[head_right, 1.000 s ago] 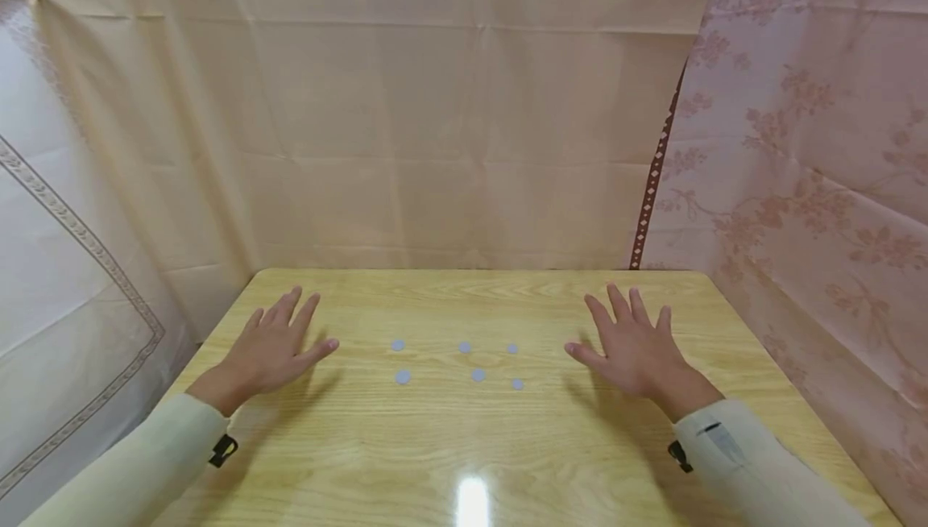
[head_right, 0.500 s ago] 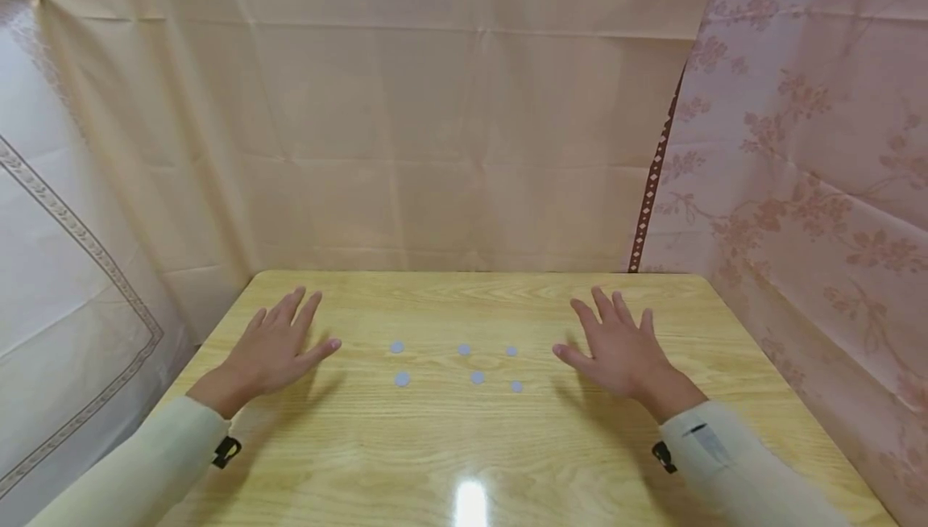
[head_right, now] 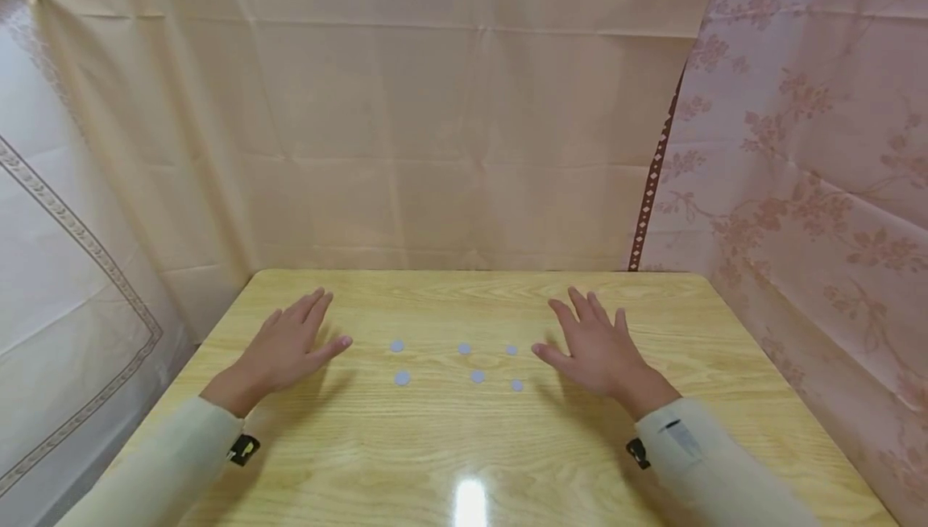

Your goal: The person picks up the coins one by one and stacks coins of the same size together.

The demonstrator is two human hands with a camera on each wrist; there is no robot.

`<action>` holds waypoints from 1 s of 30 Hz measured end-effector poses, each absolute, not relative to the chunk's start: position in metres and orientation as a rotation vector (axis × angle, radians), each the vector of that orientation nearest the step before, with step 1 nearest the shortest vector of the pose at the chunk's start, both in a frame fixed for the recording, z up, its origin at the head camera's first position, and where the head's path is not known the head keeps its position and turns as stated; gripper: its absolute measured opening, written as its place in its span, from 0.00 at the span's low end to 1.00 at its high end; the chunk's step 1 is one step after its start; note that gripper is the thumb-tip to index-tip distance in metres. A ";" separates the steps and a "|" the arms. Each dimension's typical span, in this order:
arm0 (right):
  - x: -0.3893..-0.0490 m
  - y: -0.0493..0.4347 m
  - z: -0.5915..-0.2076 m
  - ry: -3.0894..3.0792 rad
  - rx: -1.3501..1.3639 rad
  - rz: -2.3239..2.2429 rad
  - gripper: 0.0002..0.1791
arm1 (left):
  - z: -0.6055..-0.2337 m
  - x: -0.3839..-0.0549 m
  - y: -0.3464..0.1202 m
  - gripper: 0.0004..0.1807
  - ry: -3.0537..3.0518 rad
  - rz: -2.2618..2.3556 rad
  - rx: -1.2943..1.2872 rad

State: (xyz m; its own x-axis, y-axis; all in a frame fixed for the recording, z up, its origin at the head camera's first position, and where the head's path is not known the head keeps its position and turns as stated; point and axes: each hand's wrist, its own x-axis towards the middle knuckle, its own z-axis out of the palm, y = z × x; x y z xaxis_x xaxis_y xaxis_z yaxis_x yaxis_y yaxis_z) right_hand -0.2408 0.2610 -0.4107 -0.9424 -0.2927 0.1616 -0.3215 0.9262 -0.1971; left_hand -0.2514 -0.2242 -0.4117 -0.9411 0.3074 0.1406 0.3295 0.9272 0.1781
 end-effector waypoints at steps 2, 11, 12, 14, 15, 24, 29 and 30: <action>-0.242 0.257 -0.412 -2.942 0.484 0.357 0.46 | -0.414 -0.251 -0.220 0.55 -2.985 -0.329 -0.497; -0.245 0.244 -0.417 -2.912 0.511 0.385 0.45 | -0.414 -0.252 -0.209 0.55 -2.950 -0.412 -0.520; -0.245 0.243 -0.417 -2.908 0.513 0.391 0.45 | -0.414 -0.252 -0.208 0.55 -2.949 -0.422 -0.519; -0.246 0.241 -0.418 -2.904 0.515 0.403 0.44 | -0.415 -0.253 -0.206 0.54 -2.940 -0.440 -0.525; -0.246 0.240 -0.418 -2.903 0.518 0.408 0.43 | -0.415 -0.253 -0.205 0.54 -2.936 -0.450 -0.526; -0.250 0.219 -0.422 -2.873 0.561 0.489 0.42 | -0.415 -0.255 -0.194 0.51 -2.860 -0.560 -0.539; -0.251 0.210 -0.420 -2.860 0.580 0.500 0.40 | -0.414 -0.257 -0.188 0.51 -2.845 -0.638 -0.530; -0.252 0.209 -0.420 -2.858 0.585 0.512 0.40 | -0.414 -0.257 -0.187 0.51 -2.847 -0.649 -0.524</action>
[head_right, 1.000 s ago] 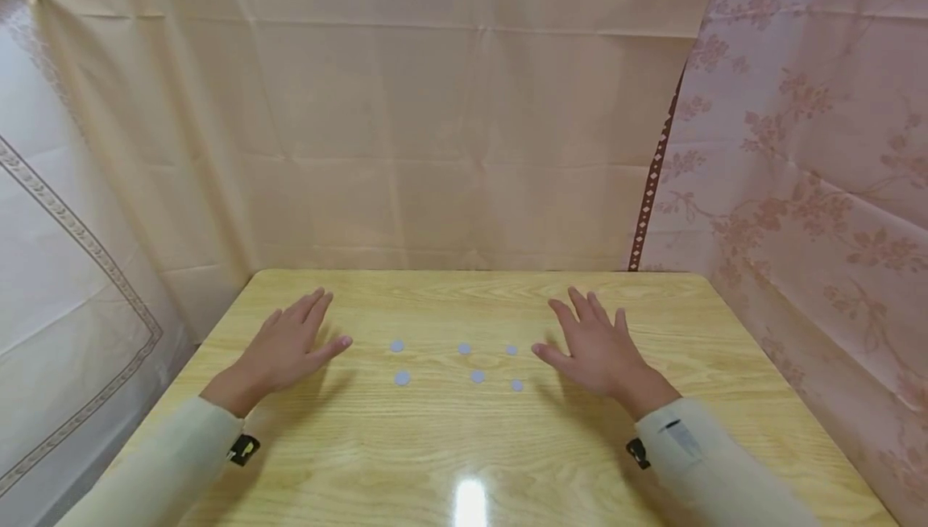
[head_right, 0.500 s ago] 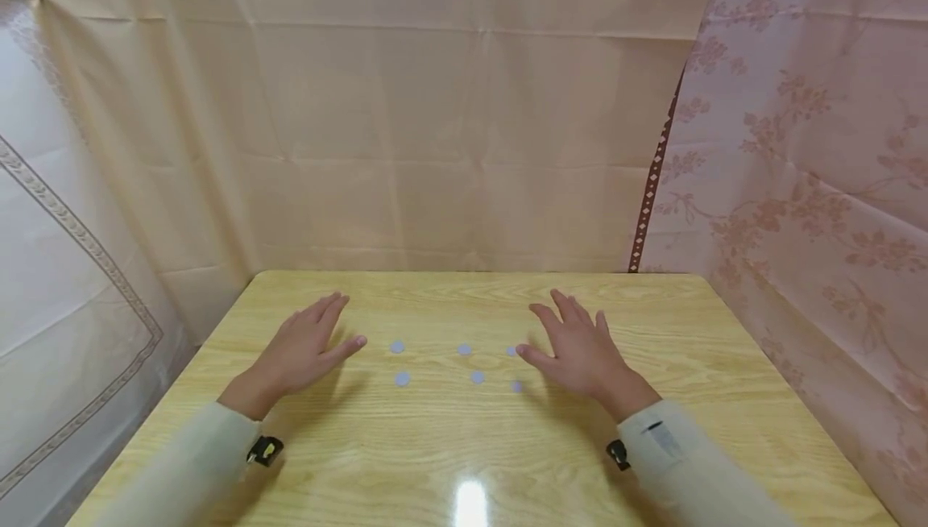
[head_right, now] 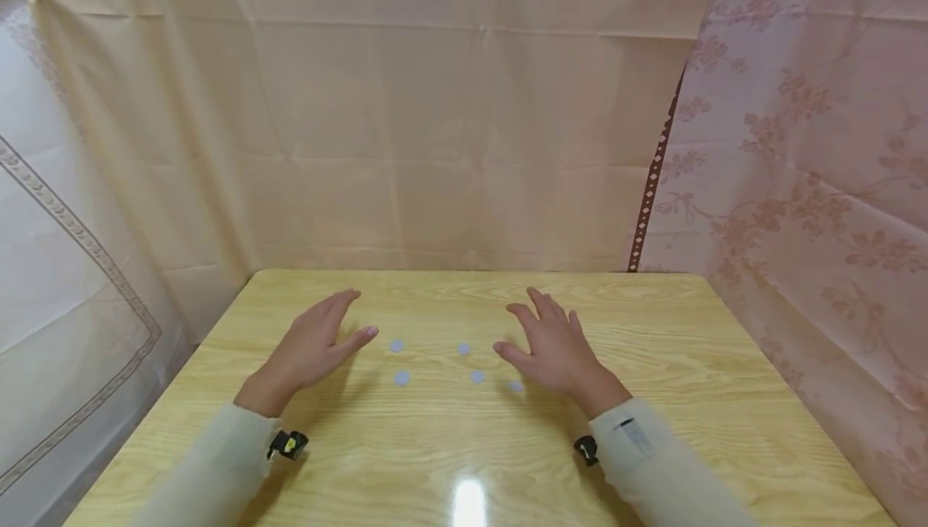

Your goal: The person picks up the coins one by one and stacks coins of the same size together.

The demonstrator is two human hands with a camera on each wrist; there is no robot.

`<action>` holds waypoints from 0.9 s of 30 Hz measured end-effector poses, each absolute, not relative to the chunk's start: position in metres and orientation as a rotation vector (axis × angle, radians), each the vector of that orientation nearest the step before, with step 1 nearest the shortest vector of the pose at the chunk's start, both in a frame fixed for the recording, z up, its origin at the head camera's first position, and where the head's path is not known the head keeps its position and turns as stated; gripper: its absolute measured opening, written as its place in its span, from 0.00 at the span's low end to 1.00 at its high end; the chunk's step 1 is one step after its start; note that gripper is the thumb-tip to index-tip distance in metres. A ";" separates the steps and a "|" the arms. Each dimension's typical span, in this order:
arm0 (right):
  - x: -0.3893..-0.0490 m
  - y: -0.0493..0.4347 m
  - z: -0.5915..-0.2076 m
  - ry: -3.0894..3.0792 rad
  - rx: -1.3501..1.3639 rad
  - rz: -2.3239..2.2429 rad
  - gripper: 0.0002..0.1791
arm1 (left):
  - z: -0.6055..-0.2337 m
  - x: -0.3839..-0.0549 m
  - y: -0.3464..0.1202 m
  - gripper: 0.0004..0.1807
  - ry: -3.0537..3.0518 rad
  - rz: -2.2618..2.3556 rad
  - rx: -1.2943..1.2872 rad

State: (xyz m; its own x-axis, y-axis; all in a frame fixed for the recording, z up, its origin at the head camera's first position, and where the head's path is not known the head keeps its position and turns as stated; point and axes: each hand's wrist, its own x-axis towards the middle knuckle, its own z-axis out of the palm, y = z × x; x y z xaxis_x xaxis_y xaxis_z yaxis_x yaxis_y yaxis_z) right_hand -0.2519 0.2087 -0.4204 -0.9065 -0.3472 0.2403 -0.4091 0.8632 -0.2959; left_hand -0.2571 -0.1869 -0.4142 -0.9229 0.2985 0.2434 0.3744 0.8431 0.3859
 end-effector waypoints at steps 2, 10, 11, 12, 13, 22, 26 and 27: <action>-0.253 0.206 -0.420 -2.857 0.591 0.541 0.39 | -0.414 -0.257 -0.185 0.50 -2.846 -0.675 -0.519; -0.260 0.199 -0.418 -2.840 0.599 0.632 0.36 | -0.415 -0.259 -0.172 0.48 -2.813 -0.750 -0.524; -0.261 0.197 -0.418 -2.831 0.608 0.652 0.36 | -0.415 -0.259 -0.170 0.48 -2.803 -0.756 -0.532; -0.262 0.196 -0.417 -2.823 0.616 0.669 0.35 | -0.415 -0.259 -0.169 0.47 -2.796 -0.766 -0.539; -0.262 0.194 -0.416 -2.813 0.624 0.694 0.35 | -0.414 -0.260 -0.167 0.47 -2.790 -0.771 -0.545; -0.265 0.171 -0.417 -2.803 0.668 0.834 0.31 | -0.414 -0.265 -0.162 0.38 -2.777 -0.781 -0.601; -0.267 0.161 -0.421 -2.795 0.690 0.924 0.29 | -0.414 -0.264 -0.162 0.34 -2.800 -0.810 -0.617; -0.268 0.159 -0.422 -2.789 0.695 0.942 0.28 | -0.415 -0.264 -0.162 0.34 -2.805 -0.816 -0.614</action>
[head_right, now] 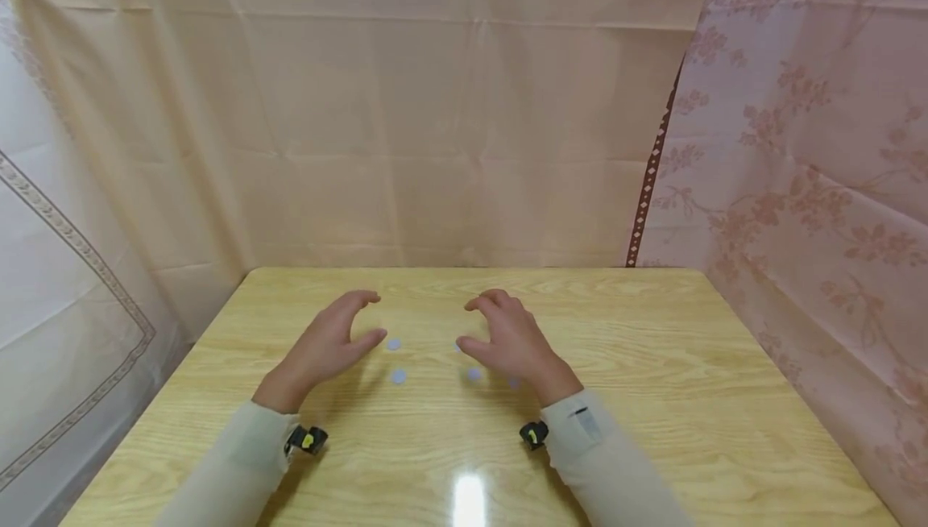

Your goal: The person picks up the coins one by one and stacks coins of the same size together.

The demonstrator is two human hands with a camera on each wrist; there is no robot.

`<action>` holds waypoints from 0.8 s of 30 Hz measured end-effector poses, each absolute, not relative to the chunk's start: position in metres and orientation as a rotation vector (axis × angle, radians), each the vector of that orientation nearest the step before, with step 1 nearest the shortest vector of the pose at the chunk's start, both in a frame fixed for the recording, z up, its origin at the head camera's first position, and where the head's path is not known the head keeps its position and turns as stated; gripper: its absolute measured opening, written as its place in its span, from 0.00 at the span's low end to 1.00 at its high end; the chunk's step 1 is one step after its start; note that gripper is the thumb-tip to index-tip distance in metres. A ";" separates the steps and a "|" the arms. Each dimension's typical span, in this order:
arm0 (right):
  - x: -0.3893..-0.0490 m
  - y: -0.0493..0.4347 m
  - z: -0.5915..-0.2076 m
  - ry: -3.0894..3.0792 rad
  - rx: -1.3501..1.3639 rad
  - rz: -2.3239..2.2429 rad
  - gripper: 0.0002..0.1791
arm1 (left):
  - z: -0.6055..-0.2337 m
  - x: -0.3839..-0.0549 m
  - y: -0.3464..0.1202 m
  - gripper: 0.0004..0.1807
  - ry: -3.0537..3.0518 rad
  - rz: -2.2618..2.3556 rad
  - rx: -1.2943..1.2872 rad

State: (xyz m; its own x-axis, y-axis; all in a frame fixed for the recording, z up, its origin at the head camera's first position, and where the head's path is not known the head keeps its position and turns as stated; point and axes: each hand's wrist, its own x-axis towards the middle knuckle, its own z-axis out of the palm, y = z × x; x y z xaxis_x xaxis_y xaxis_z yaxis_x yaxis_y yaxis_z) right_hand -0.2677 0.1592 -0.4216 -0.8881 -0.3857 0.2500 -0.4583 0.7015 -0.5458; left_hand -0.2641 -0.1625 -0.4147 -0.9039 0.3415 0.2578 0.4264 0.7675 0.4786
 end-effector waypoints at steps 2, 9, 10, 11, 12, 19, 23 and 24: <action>-0.269 0.156 -0.423 -2.775 0.712 0.959 0.27 | -0.415 -0.263 -0.162 0.33 -2.815 -0.857 -0.599; -0.272 0.142 -0.426 -2.790 0.746 0.942 0.21 | -0.419 -0.264 -0.161 0.27 -2.844 -0.880 -0.601; -0.272 0.139 -0.426 -2.793 0.746 0.947 0.20 | -0.420 -0.264 -0.161 0.26 -2.846 -0.864 -0.612; -0.271 0.136 -0.426 -2.796 0.746 0.946 0.20 | -0.421 -0.264 -0.160 0.24 -2.849 -0.852 -0.618; -0.271 0.133 -0.426 -2.800 0.748 0.938 0.19 | -0.421 -0.264 -0.160 0.22 -2.851 -0.845 -0.618; -0.271 0.110 -0.427 -2.847 0.797 0.925 0.20 | -0.423 -0.264 -0.158 0.13 -2.896 -0.806 -0.614; -0.270 0.101 -0.428 -2.858 0.814 0.929 0.20 | -0.423 -0.265 -0.156 0.13 -2.926 -0.824 -0.622; -0.270 0.100 -0.429 -2.861 0.819 0.943 0.19 | -0.424 -0.265 -0.156 0.12 -2.932 -0.828 -0.626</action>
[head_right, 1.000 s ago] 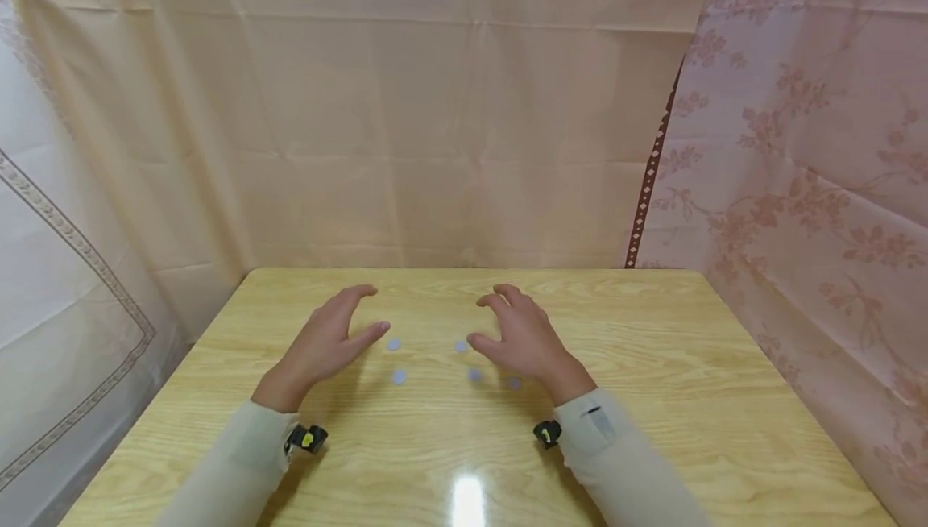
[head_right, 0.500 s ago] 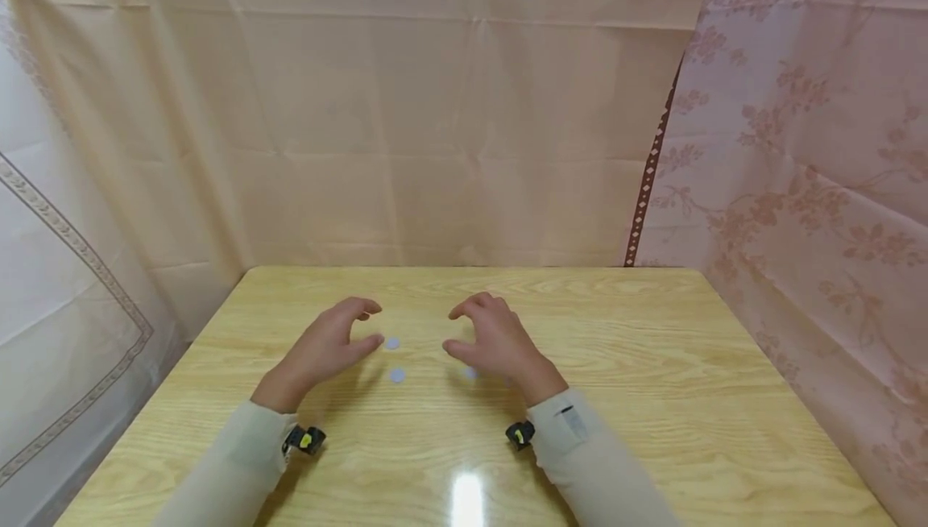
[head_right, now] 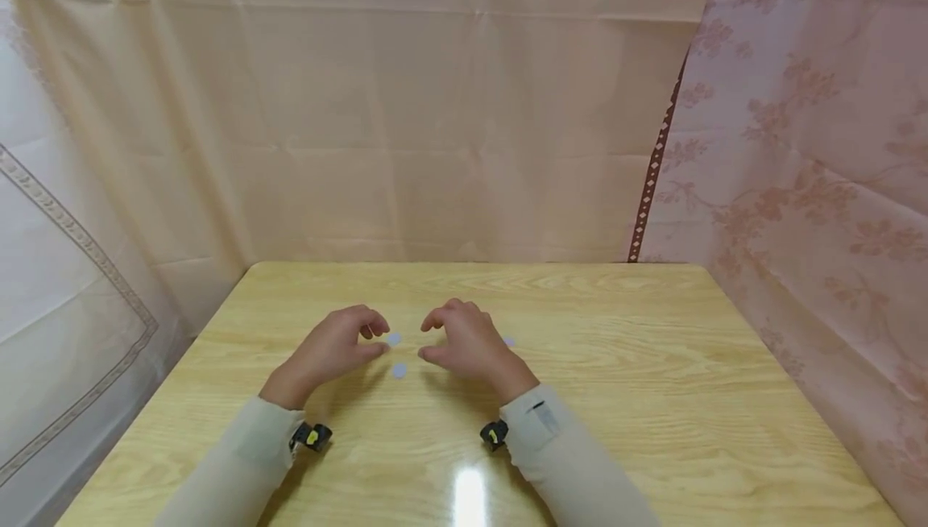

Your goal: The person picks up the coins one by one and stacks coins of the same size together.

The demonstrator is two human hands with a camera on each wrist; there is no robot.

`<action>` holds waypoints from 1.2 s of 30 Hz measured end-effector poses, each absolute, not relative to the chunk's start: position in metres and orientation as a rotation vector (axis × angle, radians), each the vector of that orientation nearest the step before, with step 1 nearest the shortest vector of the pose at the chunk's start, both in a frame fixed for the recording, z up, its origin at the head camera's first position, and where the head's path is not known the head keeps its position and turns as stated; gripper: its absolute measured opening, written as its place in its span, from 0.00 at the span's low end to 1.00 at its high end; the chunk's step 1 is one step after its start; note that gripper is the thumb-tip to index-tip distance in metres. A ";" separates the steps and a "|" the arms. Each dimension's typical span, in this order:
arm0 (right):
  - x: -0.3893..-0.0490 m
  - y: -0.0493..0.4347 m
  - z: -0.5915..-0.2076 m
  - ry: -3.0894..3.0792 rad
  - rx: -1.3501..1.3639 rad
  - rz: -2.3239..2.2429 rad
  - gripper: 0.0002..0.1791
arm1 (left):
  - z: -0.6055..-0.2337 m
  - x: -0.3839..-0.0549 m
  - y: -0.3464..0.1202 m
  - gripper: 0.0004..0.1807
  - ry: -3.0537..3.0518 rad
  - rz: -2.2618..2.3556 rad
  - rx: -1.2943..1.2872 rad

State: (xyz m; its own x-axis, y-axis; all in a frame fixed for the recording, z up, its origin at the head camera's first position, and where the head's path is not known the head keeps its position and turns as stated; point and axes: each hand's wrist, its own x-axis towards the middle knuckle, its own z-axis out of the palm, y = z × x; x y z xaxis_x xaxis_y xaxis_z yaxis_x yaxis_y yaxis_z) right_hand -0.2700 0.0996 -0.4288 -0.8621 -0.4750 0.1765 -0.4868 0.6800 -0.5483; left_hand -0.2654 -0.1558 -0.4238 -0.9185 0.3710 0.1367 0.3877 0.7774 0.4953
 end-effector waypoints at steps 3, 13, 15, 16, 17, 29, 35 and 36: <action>-0.271 0.095 -0.430 -2.873 0.838 1.026 0.19 | -0.424 -0.267 -0.154 0.12 -2.954 -0.841 -0.627; -0.269 0.087 -0.435 -2.910 0.785 1.266 0.14 | -0.425 -0.267 -0.154 0.13 -3.019 -0.860 -0.640; -0.270 0.086 -0.437 -2.913 0.779 1.288 0.13 | -0.426 -0.267 -0.154 0.13 -3.030 -0.869 -0.638; -0.269 0.086 -0.438 -2.919 0.772 1.297 0.13 | -0.427 -0.267 -0.154 0.13 -3.034 -0.873 -0.642; -0.270 0.085 -0.439 -2.922 0.767 1.304 0.13 | -0.428 -0.267 -0.154 0.13 -3.038 -0.875 -0.645; -0.268 0.085 -0.443 -2.967 0.776 1.268 0.12 | -0.433 -0.269 -0.150 0.14 -3.057 -0.913 -0.728; -0.267 0.082 -0.447 -3.002 0.800 1.247 0.14 | -0.436 -0.266 -0.152 0.14 -3.103 -0.883 -0.697; -0.267 0.082 -0.448 -3.004 0.805 1.241 0.14 | -0.437 -0.266 -0.152 0.14 -3.105 -0.879 -0.692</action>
State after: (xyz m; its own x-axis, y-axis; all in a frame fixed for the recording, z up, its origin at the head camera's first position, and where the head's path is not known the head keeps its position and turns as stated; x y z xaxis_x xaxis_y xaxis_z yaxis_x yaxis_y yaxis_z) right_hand -0.2674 0.0819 -0.4478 -0.8644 -0.5028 -0.0083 -0.3505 0.6142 -0.7071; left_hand -0.2657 -0.1523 -0.4366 -0.9000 0.4344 -0.0374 0.3502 0.7715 0.5312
